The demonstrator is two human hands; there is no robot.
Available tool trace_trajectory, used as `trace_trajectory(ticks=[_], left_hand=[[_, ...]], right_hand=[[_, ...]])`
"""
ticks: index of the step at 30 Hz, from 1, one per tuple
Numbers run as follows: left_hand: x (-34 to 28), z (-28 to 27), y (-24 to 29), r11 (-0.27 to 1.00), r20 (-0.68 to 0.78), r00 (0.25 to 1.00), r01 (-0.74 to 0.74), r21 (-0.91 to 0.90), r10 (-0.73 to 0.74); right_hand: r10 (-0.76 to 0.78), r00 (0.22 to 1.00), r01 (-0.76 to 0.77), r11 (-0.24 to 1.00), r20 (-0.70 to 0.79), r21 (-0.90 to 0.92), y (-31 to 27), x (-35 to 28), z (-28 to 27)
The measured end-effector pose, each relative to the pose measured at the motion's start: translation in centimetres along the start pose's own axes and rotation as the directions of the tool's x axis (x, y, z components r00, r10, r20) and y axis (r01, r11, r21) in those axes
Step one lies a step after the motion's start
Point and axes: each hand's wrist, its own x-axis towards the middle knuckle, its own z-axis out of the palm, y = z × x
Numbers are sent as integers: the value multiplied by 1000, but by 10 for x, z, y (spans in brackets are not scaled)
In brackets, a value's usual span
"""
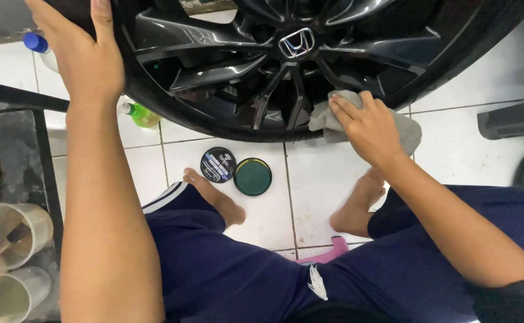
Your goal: The person cleans a car wheel using a gray cloth, wiping the spokes and rim in circular motions. The person holds the tire with one hand while scrubbing the wheel with the other, moving around the wheel to cover different sections.
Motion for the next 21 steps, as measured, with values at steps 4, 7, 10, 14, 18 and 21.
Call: trace_trajectory(ticks=[4, 7, 10, 14, 18, 21], left_hand=[[1, 1, -3, 982, -69, 979, -191, -4, 190], [8, 6, -24, 980, -30, 980, -197, -18, 196], [13, 9, -21, 987, -55, 986, -156, 31, 158], [2, 1, -2, 985, -47, 983, -175, 7, 175], [3, 0, 6, 976, -59, 975, -214, 36, 215], [11, 6, -1, 934, -77, 940, -316, 163, 332]], right_hand=[[-76, 984, 73, 997, -163, -26, 9, 39, -40], [-89, 966, 65, 992, -242, -108, 15, 49, -39], [-125, 978, 96, 981, -168, -170, 16, 25, -22], [-142, 987, 153, 974, 78, -169, 20, -25, 17], [-101, 993, 108, 984, 59, -141, 29, -36, 15], [-128, 978, 129, 992, -166, -8, 40, -15, -5]])
